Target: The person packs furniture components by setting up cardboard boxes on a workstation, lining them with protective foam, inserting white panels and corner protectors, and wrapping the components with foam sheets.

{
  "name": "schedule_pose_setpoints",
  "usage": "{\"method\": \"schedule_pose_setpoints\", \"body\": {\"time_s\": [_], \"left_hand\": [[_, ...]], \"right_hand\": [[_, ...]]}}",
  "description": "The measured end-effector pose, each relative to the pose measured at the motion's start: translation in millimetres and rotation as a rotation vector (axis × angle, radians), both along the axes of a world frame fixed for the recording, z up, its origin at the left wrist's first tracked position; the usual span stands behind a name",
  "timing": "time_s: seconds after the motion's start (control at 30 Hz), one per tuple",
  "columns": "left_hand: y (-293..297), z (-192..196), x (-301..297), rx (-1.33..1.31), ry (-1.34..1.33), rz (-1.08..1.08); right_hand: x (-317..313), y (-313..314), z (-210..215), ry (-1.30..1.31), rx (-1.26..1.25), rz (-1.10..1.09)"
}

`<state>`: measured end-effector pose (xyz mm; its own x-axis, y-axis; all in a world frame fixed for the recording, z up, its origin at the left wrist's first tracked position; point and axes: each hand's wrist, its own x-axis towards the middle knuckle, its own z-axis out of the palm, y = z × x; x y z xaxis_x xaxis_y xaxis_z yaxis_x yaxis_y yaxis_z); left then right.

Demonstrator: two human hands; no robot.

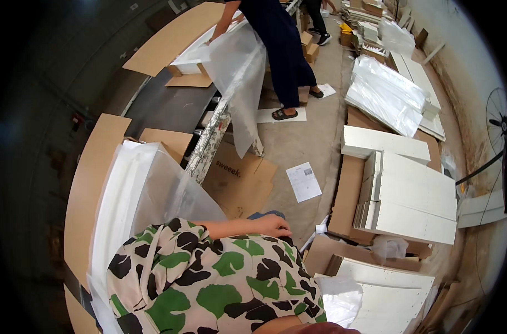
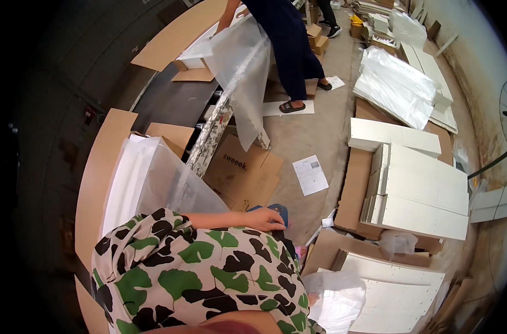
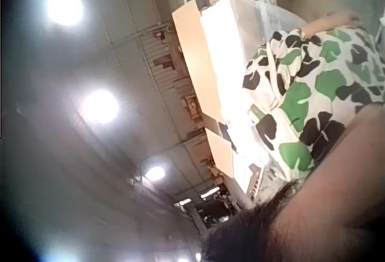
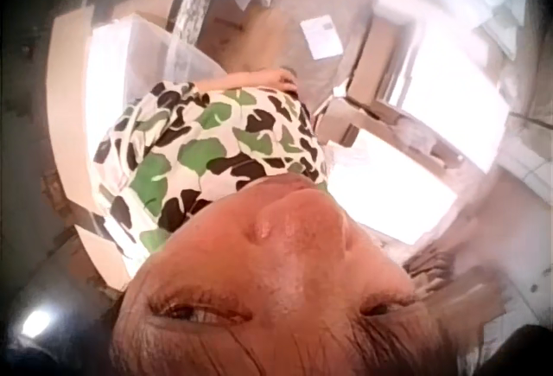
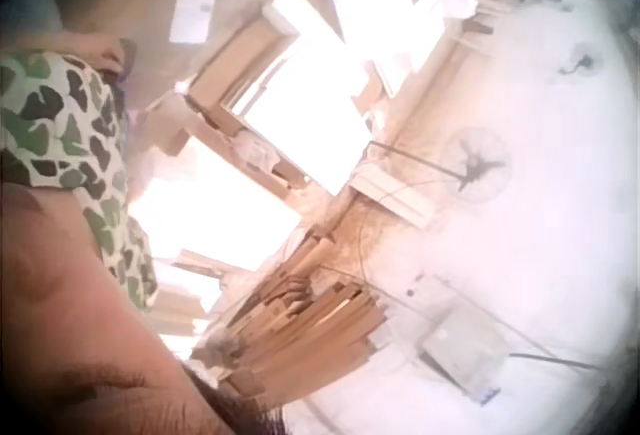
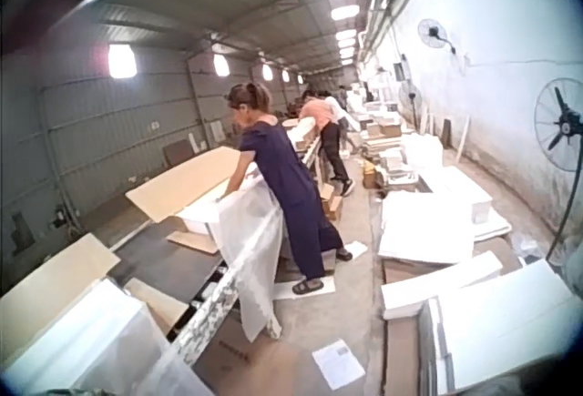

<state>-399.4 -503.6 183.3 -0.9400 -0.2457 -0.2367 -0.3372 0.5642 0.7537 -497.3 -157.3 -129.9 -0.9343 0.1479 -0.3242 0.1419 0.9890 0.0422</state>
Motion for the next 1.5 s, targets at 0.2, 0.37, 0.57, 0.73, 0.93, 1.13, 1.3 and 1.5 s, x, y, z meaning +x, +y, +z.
{"method": "schedule_pose_setpoints", "body": {"time_s": [0.2,0.37,0.57,0.73,0.93,1.13,1.3,1.5], "left_hand": [[-46.1,-2.2,-37.4,0.097,-0.077,-0.047],[-122.4,-12.9,-74.3,0.094,0.002,-0.217],[-199.7,30.3,-110.5,0.063,0.071,-0.285],[-245.5,21.3,-127.3,0.007,-0.014,-0.34],[-240.1,4.8,-205.1,0.138,-0.052,-0.443],[-177.0,17.3,-289.8,0.286,0.07,-0.325],[-184.4,23.9,-323.9,0.651,-0.325,-0.209],[-207.5,-5.0,-372.0,0.28,-0.168,-0.216]], "right_hand": [[16.1,-9.4,16.8,0.014,0.002,-0.066],[31.9,-30.0,40.8,0.03,-0.021,-0.224],[65.8,-43.7,91.0,0.172,0.007,-0.563],[29.3,-81.9,197.5,0.414,0.136,-0.757],[-76.8,-75.8,169.8,0.454,-0.904,-0.868],[-234.1,-269.2,251.3,-0.308,-1.825,-0.536],[-279.4,-355.4,267.0,-0.504,-2.043,-0.34],[-329.1,-415.9,244.1,-0.392,-2.101,-0.638]]}}
